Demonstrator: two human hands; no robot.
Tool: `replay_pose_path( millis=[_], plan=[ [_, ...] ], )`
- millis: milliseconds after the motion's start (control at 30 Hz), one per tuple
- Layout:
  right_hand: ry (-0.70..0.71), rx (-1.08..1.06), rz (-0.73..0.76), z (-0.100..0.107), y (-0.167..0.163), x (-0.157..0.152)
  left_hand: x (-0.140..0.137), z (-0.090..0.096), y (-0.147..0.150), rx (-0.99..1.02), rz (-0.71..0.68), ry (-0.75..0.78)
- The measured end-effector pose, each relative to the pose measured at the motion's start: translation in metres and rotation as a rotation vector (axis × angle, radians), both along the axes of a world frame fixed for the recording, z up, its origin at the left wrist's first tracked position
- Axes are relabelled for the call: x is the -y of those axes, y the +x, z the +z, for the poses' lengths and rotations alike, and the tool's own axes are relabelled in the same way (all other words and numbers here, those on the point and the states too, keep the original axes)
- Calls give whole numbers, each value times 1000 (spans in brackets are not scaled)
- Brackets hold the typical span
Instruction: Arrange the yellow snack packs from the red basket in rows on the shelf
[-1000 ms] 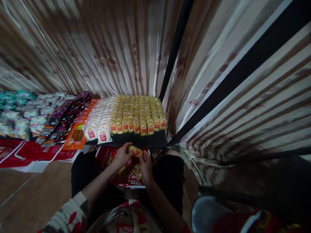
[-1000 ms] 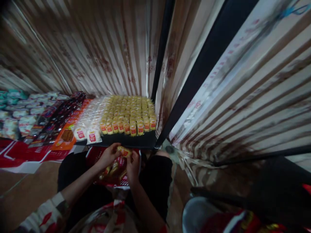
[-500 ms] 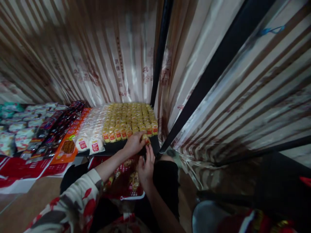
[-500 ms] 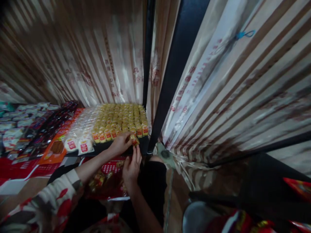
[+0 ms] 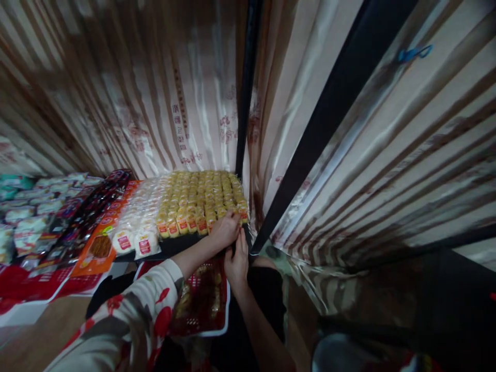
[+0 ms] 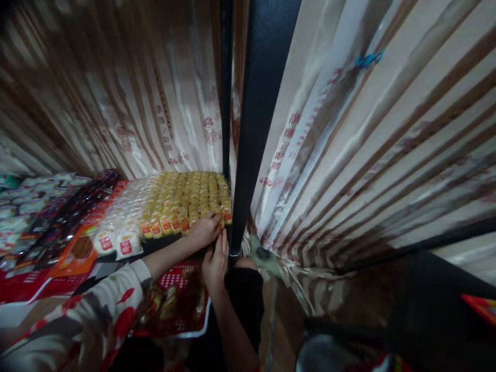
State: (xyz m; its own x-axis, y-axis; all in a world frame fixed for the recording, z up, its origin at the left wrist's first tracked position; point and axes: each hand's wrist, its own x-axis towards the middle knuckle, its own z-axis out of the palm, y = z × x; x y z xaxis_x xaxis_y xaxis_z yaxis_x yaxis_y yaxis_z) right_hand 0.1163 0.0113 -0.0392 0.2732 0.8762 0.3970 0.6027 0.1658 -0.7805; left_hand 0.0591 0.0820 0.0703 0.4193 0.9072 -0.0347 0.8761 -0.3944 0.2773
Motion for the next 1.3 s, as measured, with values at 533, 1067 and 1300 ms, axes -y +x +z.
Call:
replay_pose_path(
  millis=[533, 1067, 1300],
  plan=[
    [-42, 84, 1, -4, 2, -10, 25, -31, -16, 143, -21, 100],
    [65, 192, 54, -8, 4, -25, 26, -53, -30, 380, 77, -82],
    [45, 168, -30, -8, 3, -26, 20, -55, -32, 403, 65, -70]
  ],
)
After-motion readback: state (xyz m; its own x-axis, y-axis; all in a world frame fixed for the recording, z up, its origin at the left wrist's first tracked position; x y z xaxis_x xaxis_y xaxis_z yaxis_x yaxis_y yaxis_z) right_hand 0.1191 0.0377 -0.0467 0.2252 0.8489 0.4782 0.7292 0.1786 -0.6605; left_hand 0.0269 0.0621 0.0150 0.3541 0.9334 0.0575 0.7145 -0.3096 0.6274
